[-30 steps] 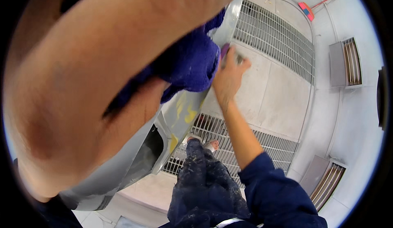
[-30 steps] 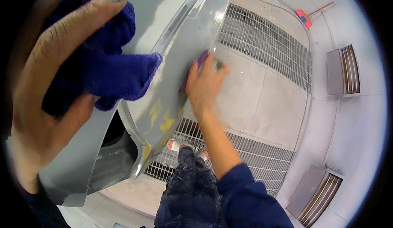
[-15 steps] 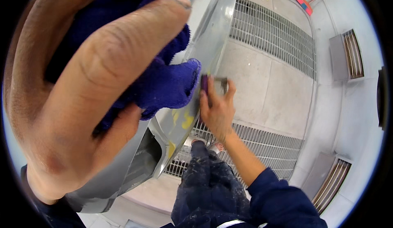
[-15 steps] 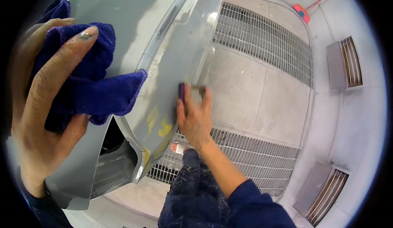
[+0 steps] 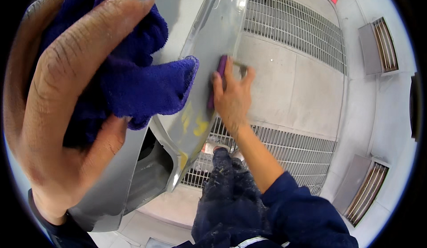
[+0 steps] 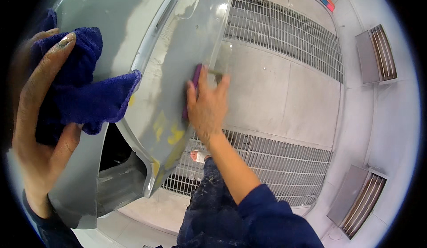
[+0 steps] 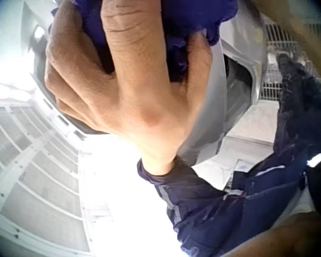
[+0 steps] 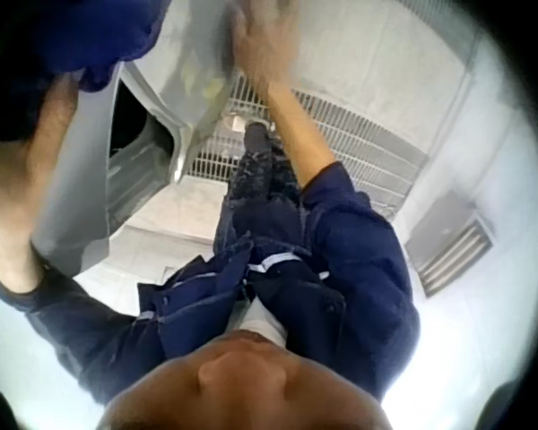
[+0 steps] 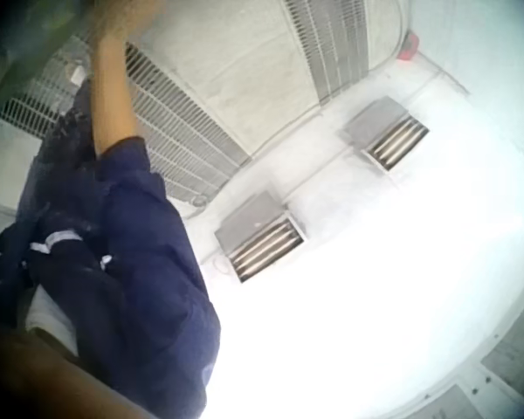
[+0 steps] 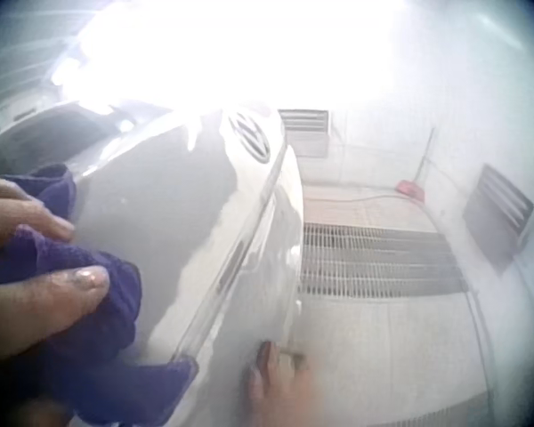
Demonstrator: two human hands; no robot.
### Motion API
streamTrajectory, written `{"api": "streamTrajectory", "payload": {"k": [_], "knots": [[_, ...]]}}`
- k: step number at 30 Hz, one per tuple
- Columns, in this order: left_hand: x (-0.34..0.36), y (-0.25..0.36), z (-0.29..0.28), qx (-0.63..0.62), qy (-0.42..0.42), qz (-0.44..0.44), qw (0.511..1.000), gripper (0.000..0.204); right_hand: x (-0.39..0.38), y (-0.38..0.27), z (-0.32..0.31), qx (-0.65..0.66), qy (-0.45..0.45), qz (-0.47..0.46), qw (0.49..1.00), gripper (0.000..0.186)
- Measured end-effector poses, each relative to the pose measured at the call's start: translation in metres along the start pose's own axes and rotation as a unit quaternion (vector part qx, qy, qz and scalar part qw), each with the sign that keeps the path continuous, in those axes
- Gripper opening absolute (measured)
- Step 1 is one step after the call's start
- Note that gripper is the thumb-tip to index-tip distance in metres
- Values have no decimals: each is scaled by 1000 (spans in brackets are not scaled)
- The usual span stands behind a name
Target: The person sands the front hood of a white car using a purple sanding block and wipes the surface with a blue cloth. The person repeatedly sands and wipes the hood area, focusing on smoothing the surface.
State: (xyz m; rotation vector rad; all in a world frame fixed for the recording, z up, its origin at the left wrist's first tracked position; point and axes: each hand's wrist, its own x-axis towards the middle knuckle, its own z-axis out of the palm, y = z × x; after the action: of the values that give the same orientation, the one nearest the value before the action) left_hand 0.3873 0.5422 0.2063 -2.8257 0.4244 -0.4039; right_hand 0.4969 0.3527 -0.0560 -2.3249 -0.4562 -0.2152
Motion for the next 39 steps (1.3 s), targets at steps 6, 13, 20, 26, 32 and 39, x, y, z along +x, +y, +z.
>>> {"api": "streamTrajectory", "payload": {"k": [6, 13, 20, 26, 32, 39], "knots": [[-3, 0, -3, 1, -2, 2, 1000, 61, 31, 9, 11, 19, 9, 9, 1000, 53], [-4, 0, -1, 1, -5, 5, 1000, 63, -13, 11, 23, -9, 44, -37, 998, 53], [-1, -2, 4, -3, 1, 7, 1000, 64, 6, 7, 17, -10, 16, 9, 1000, 57], [0, -2, 3, 1, 3, 8, 1000, 65, 21, 12, 20, 23, 6, -1, 1000, 57], [-4, -6, -1, 11, -3, 4, 1000, 67, -19, 1, 19, -23, 41, -39, 998, 57], [-3, -2, -14, 28, -24, -16, 999, 68, 45, -6, 21, 43, -6, 81, 996, 64]]}}
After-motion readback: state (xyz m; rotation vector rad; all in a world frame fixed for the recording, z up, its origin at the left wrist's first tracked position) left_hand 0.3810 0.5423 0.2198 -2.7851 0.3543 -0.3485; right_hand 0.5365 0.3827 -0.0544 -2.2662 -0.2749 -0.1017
